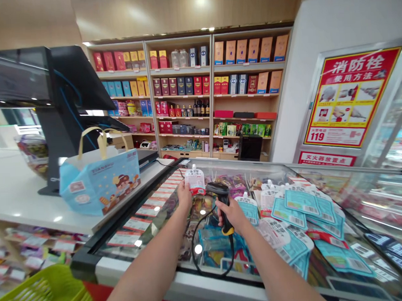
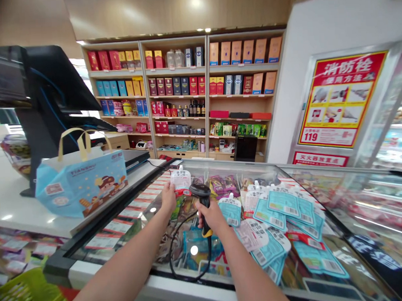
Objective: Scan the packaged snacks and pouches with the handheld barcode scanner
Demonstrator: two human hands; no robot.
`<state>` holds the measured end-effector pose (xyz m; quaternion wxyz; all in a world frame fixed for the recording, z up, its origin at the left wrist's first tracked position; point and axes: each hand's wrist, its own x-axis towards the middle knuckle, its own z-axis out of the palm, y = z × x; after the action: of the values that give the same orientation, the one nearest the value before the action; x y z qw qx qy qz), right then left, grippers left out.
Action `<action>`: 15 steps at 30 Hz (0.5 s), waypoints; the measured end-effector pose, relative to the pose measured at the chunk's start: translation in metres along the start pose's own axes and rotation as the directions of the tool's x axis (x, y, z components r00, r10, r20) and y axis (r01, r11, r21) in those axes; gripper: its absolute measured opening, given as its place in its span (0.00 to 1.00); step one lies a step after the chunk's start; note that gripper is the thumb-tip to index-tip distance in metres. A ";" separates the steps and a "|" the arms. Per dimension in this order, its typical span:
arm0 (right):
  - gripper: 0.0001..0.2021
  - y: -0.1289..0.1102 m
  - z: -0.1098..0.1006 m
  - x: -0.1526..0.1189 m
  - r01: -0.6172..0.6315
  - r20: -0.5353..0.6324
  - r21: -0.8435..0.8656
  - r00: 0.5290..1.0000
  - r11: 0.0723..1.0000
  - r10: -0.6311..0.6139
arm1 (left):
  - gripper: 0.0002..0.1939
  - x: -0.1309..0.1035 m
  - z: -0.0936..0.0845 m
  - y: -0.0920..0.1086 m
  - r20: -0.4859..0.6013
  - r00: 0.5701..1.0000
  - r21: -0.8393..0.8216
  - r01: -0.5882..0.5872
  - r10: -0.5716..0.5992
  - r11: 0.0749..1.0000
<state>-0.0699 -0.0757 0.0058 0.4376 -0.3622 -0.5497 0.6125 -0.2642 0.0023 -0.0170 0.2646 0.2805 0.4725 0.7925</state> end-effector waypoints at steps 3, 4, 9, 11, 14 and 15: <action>0.22 0.001 0.001 -0.001 -0.028 0.023 -0.040 0.999 0.999 0.029 | 0.12 0.007 -0.007 -0.012 0.021 0.998 0.020 -0.056 0.055 0.998; 0.23 0.002 0.001 -0.001 -0.039 0.031 -0.049 0.999 0.998 0.041 | 0.13 0.010 -0.009 -0.015 0.019 0.997 0.024 -0.071 0.070 0.997; 0.24 0.002 0.003 -0.002 -0.063 0.051 -0.074 0.996 0.995 0.067 | 0.10 0.016 -0.010 -0.024 -0.018 0.996 0.021 -0.088 0.089 0.996; 0.23 0.003 0.003 -0.002 -0.060 0.055 -0.076 0.996 0.995 0.064 | 0.08 0.017 -0.009 -0.026 -0.025 0.995 0.019 -0.093 0.093 0.996; 0.21 0.004 0.002 -0.002 -0.057 0.067 -0.081 0.996 0.995 0.063 | 0.09 0.017 -0.008 -0.028 -0.040 0.996 -0.003 -0.074 0.074 0.997; 0.21 0.005 0.001 -0.001 -0.059 0.071 -0.084 0.995 0.995 0.065 | 0.10 0.017 -0.007 -0.028 -0.041 0.997 -0.016 -0.059 0.059 0.998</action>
<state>-0.0714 -0.0772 0.0014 0.3826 -0.3737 -0.5789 0.6155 -0.2769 0.0213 -0.0419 0.2339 0.2761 0.4625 0.8094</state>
